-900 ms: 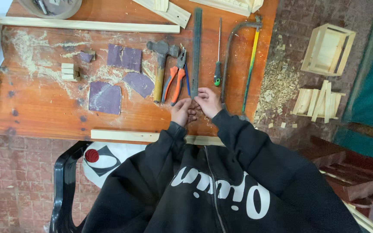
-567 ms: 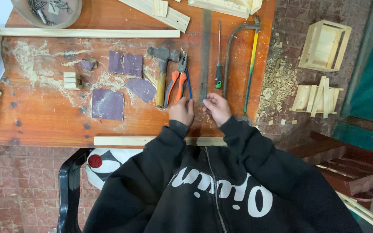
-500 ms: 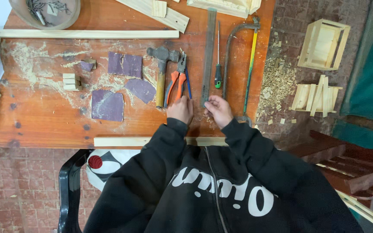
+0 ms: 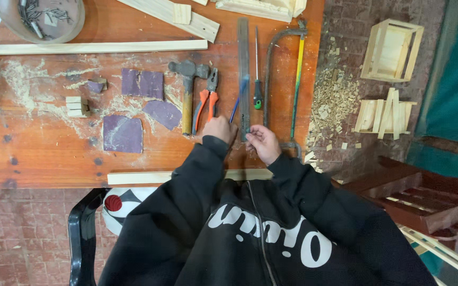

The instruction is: The person measures and marks a long wooden plank on a workbench using a metal ruler and a blue pencil. They repeatedly align the ruler at different positions along the plank and draw straight lines to indicate cut points.

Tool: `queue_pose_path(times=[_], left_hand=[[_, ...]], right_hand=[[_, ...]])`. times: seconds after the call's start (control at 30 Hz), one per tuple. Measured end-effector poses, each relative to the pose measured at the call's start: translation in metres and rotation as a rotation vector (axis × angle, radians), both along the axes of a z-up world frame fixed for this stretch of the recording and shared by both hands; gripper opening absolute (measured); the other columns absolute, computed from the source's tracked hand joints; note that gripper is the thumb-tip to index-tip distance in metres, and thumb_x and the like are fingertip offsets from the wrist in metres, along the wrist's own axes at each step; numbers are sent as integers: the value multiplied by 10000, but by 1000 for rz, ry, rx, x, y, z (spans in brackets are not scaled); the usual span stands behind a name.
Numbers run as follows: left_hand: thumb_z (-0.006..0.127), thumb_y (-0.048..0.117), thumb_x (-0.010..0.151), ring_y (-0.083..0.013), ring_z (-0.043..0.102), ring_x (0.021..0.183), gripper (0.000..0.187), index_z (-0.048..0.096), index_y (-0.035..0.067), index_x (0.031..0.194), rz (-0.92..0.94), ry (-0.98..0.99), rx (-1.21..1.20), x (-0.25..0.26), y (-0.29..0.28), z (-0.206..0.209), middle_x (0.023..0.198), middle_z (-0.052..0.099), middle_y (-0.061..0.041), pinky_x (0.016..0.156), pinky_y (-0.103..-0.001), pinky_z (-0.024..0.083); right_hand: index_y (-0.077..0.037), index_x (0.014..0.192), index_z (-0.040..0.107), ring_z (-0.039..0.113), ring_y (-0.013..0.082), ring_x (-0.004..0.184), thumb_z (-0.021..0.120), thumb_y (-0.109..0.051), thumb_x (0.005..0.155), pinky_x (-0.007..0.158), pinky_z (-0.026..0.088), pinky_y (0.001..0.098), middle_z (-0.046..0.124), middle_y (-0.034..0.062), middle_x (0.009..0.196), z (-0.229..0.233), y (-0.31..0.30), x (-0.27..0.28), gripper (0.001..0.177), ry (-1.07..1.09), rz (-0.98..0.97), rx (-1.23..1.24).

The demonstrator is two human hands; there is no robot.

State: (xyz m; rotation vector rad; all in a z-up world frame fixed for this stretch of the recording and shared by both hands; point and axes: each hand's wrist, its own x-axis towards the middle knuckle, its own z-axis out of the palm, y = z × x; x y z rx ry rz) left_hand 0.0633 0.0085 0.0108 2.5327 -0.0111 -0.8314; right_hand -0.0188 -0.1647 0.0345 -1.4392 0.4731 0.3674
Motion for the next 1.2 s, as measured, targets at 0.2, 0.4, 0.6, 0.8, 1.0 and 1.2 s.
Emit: queue_pose_path(times=[0.2,0.4,0.6,0.8,1.0,1.2], left_hand=[[664,486,847,-338,748,854,283,712,206,858,139,1,-347,-41,9,-6,769,744,-26,739,-488,580],[643,309,948,-278,743,738,134,661,181,982,-46,-242,-460,-85,1,34,773,727,-4,670,-429,591],[743,288,868,-362,736,835,207,721,139,1011,221,-252,-639,-125,-55,77,767,725,-99,715,-472,587],[857,352,849,-241,714,706,255,765,127,928,606,-259,-746,-151,-111,81,737,715,-105,669,-402,576],[794,220,949,-107,602,495,176,791,82,839,778,-293,-994,-172,-131,85,590,697,-85,504,-234,513],[738,165,993,-125,610,482,156,806,24,990,778,-321,-1045,-185,-130,84,619,700,-132,532,-244,534]], right_hand=[[-32,1109,629,732,178,728,682,-61,994,613,632,283,683,99,890,2,-17,-7,129,-28,41,53],[-13,1083,655,753,189,795,748,-58,940,646,642,273,690,94,905,36,-28,-11,177,-85,105,142],[-44,1030,685,664,94,802,756,-95,943,701,606,226,659,47,924,34,-78,-33,123,-221,194,-77],[-37,982,738,717,243,851,769,-35,915,646,611,329,679,126,930,57,-128,-61,74,-464,409,-266],[-79,1032,786,695,143,735,711,-127,994,638,582,274,721,81,816,61,-179,-91,96,-336,360,-181],[35,1164,656,725,229,795,556,-92,1049,698,632,323,721,219,992,68,-218,-113,199,-316,-68,216]])
